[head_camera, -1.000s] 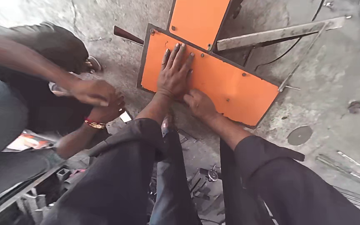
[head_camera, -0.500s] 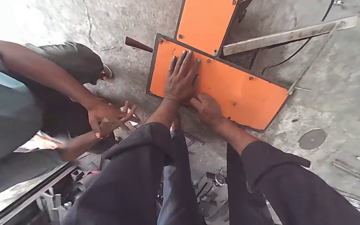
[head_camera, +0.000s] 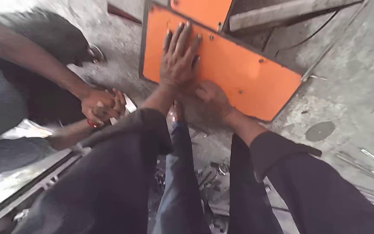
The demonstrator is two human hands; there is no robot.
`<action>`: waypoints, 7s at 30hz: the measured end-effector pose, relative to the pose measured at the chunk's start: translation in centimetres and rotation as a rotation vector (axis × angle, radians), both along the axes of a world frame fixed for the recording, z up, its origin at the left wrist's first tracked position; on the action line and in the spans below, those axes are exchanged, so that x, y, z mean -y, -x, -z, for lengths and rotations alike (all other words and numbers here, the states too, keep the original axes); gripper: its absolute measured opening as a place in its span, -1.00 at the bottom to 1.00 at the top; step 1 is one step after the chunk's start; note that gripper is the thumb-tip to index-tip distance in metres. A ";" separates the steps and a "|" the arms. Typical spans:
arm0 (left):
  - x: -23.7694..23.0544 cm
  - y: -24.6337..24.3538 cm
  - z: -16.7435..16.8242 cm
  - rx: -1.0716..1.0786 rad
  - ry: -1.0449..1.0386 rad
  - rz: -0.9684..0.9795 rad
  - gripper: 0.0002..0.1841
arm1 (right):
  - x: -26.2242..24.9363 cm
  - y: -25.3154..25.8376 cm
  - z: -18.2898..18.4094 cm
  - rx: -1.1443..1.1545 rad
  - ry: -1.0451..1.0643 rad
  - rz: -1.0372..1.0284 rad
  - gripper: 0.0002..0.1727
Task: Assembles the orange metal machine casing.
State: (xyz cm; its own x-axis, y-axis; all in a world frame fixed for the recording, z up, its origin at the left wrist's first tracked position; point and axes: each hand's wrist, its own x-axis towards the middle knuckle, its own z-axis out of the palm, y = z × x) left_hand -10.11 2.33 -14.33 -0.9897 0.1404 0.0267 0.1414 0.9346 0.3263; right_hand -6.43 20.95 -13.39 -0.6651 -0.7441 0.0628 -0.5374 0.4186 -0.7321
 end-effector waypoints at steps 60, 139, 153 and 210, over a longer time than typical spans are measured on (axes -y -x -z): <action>0.0 -0.3 0.7 -0.087 0.105 0.027 -0.51 | 1.6 0.2 -1.3 -0.071 -0.008 -0.090 -0.85; 3.0 -2.0 -0.3 0.041 0.088 0.009 -0.43 | 0.8 1.6 -3.5 0.384 -0.178 0.245 -0.80; 2.8 -2.6 0.2 0.023 0.056 -0.009 -0.42 | 2.2 0.3 -3.6 0.261 -0.279 0.120 -0.82; 2.8 -2.5 0.1 0.008 0.051 -0.022 -0.43 | 2.3 0.0 -4.4 -0.001 -0.337 -0.156 -0.84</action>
